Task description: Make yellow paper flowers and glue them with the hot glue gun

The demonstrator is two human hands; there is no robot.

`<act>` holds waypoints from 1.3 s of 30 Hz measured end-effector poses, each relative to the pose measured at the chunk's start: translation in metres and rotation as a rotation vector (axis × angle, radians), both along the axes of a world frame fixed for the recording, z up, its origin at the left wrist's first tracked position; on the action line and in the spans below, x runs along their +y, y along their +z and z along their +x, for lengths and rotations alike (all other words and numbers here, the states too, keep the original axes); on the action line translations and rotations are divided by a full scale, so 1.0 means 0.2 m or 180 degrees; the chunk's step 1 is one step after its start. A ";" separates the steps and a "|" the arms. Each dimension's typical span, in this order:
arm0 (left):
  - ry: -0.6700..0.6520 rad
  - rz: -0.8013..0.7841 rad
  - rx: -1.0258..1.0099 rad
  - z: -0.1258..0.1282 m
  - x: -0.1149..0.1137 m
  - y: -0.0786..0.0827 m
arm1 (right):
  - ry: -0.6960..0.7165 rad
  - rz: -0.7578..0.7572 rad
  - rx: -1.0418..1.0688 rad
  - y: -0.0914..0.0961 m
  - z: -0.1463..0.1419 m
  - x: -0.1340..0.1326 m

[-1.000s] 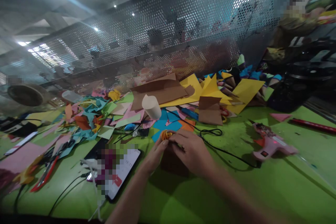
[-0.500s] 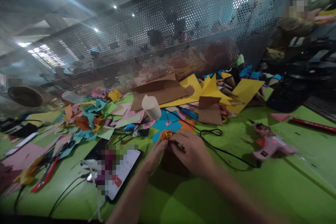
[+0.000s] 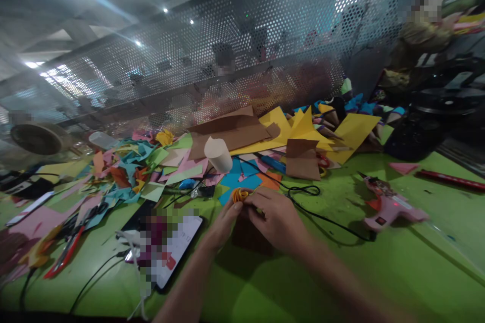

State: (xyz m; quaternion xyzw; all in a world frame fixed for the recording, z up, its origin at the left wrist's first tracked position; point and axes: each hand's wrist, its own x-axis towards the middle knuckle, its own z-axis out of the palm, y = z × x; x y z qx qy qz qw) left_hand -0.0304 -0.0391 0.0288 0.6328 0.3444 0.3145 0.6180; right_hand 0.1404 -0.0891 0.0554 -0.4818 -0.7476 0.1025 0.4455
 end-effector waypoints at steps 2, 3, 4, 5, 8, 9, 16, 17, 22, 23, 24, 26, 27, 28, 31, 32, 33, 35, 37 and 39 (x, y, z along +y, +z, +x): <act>0.0043 0.0023 0.0002 0.00 0.00 0.00 | 0.0051 -0.0005 0.0047 0.00 0.00 0.00; 0.0055 0.0033 0.0004 0.00 0.00 0.00 | 0.0064 -0.0007 0.0059 0.01 0.00 0.00; 0.0053 0.0037 0.0001 0.00 0.00 0.00 | 0.0065 -0.0009 0.0052 0.01 0.00 0.00; 0.0038 0.0039 -0.0006 0.00 0.00 0.00 | 0.0053 -0.0012 0.0027 0.01 0.00 0.00; 0.0004 0.0054 -0.0027 0.00 0.00 0.00 | -0.0010 0.0001 -0.0078 0.01 0.00 0.00; 0.0004 0.0060 -0.0023 0.00 0.00 0.00 | -0.0030 0.0012 -0.0122 0.01 0.00 0.00; 0.0042 0.0066 -0.0032 -0.01 0.00 0.00 | -0.0174 0.0172 -0.0315 -0.01 0.00 0.00; 0.0052 0.0079 -0.0060 -0.01 0.00 0.00 | -0.0187 0.0200 -0.0337 -0.01 0.00 0.00; 0.0089 0.0103 -0.0237 0.00 0.00 0.00 | -0.0336 0.0361 -0.0440 -0.02 0.00 0.00; 0.0077 0.0140 -0.0257 0.00 0.00 0.00 | -0.0392 0.0400 -0.0444 -0.02 0.00 0.00; 0.0067 0.0202 -0.0279 0.00 0.00 -0.01 | -0.0452 0.0444 -0.0443 -0.02 0.00 0.00; 0.0046 0.0403 -0.0315 0.00 0.00 -0.01 | -0.0550 0.0551 -0.0446 -0.03 0.00 -0.01; 0.0049 0.0526 -0.0317 0.00 0.00 -0.01 | -0.0570 0.0596 -0.0462 -0.03 0.00 -0.01; 0.0076 0.0655 -0.0302 0.00 0.00 -0.02 | -0.0573 0.0619 -0.0477 -0.03 0.00 -0.01; 0.0173 0.1004 -0.0120 0.01 -0.01 -0.01 | -0.0529 0.0592 -0.0469 -0.03 0.00 -0.02; 0.0209 0.1096 -0.0048 0.00 -0.01 -0.01 | -0.0519 0.0576 -0.0440 -0.03 0.00 -0.02; 0.0243 0.1174 0.0014 0.00 -0.01 0.00 | -0.0515 0.0576 -0.0403 -0.03 0.00 -0.03; 0.0292 0.1271 0.0110 0.00 -0.02 0.01 | -0.0510 0.0595 -0.0355 -0.02 -0.01 -0.03; 0.0334 0.1309 0.0131 0.00 -0.02 0.02 | -0.0498 0.0654 -0.0313 -0.01 -0.01 -0.04; 0.0357 0.1330 0.0100 0.00 -0.03 0.02 | -0.0454 0.0714 -0.0257 0.00 -0.02 -0.04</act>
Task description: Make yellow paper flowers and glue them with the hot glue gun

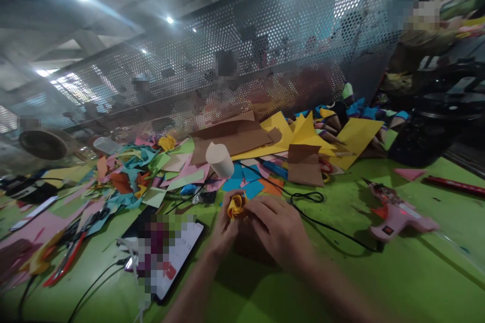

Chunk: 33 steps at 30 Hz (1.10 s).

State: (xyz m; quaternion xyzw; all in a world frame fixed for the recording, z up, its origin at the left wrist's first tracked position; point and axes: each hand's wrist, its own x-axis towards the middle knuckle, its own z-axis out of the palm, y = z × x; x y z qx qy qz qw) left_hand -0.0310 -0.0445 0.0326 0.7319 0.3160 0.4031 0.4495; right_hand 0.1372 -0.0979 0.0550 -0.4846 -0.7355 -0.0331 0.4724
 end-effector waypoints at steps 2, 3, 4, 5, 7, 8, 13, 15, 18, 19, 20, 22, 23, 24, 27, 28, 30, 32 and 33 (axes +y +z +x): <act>-0.0009 0.0025 -0.0023 0.00 0.00 0.00 | 0.0078 0.0047 0.0064 0.01 0.00 0.00; -0.0014 0.0028 -0.0024 0.00 0.00 -0.01 | 0.0110 0.0048 0.0088 0.01 0.00 0.00; -0.0018 0.0029 -0.0020 0.00 0.00 -0.01 | 0.0134 0.0044 0.0106 0.02 0.00 0.00; -0.0019 0.0025 -0.0020 0.00 0.00 -0.01 | 0.0154 0.0031 0.0126 0.02 -0.01 0.00; -0.0015 -0.0003 -0.0040 0.00 0.00 -0.01 | 0.0197 -0.0041 0.0196 0.02 0.00 0.00; -0.0026 -0.0026 -0.0056 0.00 0.00 -0.01 | 0.0216 -0.0119 0.0251 0.02 0.00 0.00; -0.0063 -0.0053 -0.0142 -0.01 -0.01 0.00 | 0.0329 -0.0613 0.0724 0.01 0.00 0.00; -0.0020 -0.0061 -0.0094 0.00 -0.02 0.00 | 0.0318 -0.0746 0.0889 0.01 0.00 0.00; -0.0007 -0.0018 -0.0039 0.00 -0.02 0.01 | 0.0214 -0.0836 0.1038 0.00 -0.02 0.00; -0.0021 0.0009 -0.0041 0.00 -0.02 0.00 | 0.0187 -0.0842 0.1080 0.00 -0.03 0.00; -0.0048 0.0023 -0.0043 0.00 -0.01 0.00 | 0.0160 -0.0842 0.1124 0.00 -0.04 0.00; -0.0089 0.0020 -0.0049 0.00 -0.01 0.00 | 0.0111 -0.0825 0.1177 0.01 -0.05 0.00; -0.0098 0.0008 -0.0047 0.00 -0.01 -0.01 | 0.0089 -0.0805 0.1176 0.01 -0.06 0.00; -0.0106 -0.0008 -0.0041 -0.01 -0.01 -0.01 | 0.0066 -0.0786 0.1163 0.02 -0.06 -0.01; -0.0093 -0.0047 -0.0011 -0.01 -0.01 -0.01 | 0.0003 -0.0792 0.1156 0.04 -0.07 -0.01; -0.0088 -0.0053 -0.0002 -0.01 -0.02 -0.01 | -0.0010 -0.0816 0.1178 0.04 -0.08 -0.01; -0.0085 -0.0074 0.0011 -0.01 -0.02 0.00 | -0.0019 -0.0866 0.1221 0.04 -0.08 -0.01; -0.0098 -0.0091 -0.0002 -0.01 -0.02 0.00 | -0.0013 -0.0897 0.1232 0.04 -0.08 0.00; -0.0099 -0.0086 -0.0016 -0.01 -0.02 0.00 | -0.0019 -0.0914 0.1233 0.04 -0.08 0.00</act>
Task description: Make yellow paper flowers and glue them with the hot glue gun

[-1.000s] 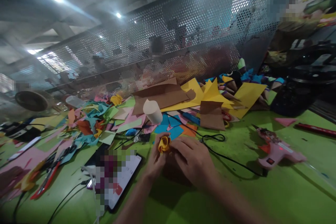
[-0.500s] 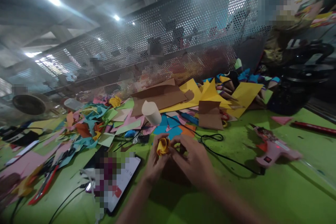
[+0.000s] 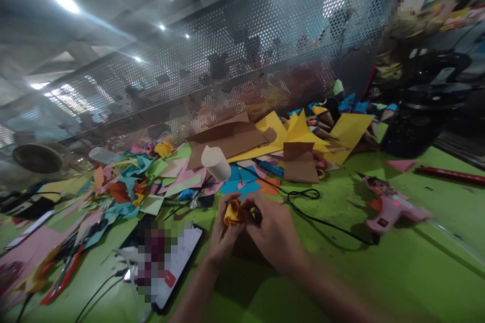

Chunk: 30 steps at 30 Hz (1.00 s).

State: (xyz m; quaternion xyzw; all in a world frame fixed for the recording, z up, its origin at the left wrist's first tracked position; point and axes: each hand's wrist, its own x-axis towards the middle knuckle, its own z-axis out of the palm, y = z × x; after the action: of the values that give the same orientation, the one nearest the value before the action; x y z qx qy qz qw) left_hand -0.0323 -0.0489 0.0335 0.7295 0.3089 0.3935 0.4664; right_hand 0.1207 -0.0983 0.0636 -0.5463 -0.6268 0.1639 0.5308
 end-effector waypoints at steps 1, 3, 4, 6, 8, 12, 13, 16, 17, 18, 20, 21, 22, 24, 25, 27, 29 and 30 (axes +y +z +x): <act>0.0010 0.0020 -0.0014 0.00 0.00 0.00 | -0.0004 -0.0018 0.0003 0.00 0.00 0.00; 0.0027 0.0091 -0.0020 0.00 0.00 -0.01 | -0.0024 -0.0073 0.0030 0.00 0.00 0.01; 0.0034 0.0135 -0.0002 0.00 0.01 -0.01 | -0.0048 -0.0111 0.0043 0.01 0.00 0.01; 0.0055 0.0250 0.0056 0.00 0.01 -0.02 | -0.0091 -0.0181 0.0015 0.02 0.00 0.02; 0.0057 0.0374 0.0122 0.00 0.01 -0.03 | -0.0145 -0.0195 -0.0091 0.03 0.00 0.02; 0.0013 0.0613 0.0295 0.00 0.01 -0.03 | -0.0300 -0.0101 -0.0404 0.03 -0.01 0.03; 0.0021 0.0668 0.0334 0.00 0.01 -0.03 | -0.0343 -0.0061 -0.0476 0.02 -0.01 0.03; 0.0058 0.0779 0.0378 0.00 0.01 -0.04 | -0.0346 0.0012 -0.0645 0.02 -0.01 0.02; 0.0064 0.0790 0.0381 0.00 0.01 -0.04 | -0.0309 -0.0001 -0.0681 0.02 -0.01 0.02; 0.0070 0.0793 0.0385 0.00 0.02 -0.04 | -0.0265 -0.0025 -0.0706 0.02 0.00 0.02; 0.0082 0.0813 0.0407 -0.01 0.02 -0.04 | -0.0186 -0.0104 -0.0728 0.02 0.00 0.02; 0.0088 0.0831 0.0419 -0.01 0.02 -0.05 | -0.0158 -0.0133 -0.0731 0.02 0.01 0.02; 0.0086 0.0860 0.0423 -0.01 0.02 -0.05 | -0.0140 -0.0147 -0.0733 0.02 0.01 0.03; 0.0057 0.0951 0.0424 -0.01 0.02 -0.05 | -0.0122 -0.0127 -0.0735 0.02 0.01 0.03; 0.0040 0.0999 0.0432 -0.01 0.02 -0.05 | -0.0121 -0.0105 -0.0734 0.02 0.01 0.03; 0.0012 0.1050 0.0442 0.00 0.02 -0.04 | -0.0113 -0.0090 -0.0722 0.02 0.01 0.03; 0.0009 0.1015 0.0433 0.00 0.02 -0.04 | -0.0107 -0.0101 -0.0702 0.01 0.01 0.03; 0.0012 0.0971 0.0406 0.00 0.02 -0.04 | -0.0103 -0.0111 -0.0695 0.01 0.01 0.03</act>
State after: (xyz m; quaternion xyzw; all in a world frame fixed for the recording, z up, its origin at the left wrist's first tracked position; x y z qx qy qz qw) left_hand -0.0314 -0.0447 0.0259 0.8148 0.2759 0.3897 0.3289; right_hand 0.1230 -0.0931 0.0649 -0.5801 -0.6691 0.1058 0.4524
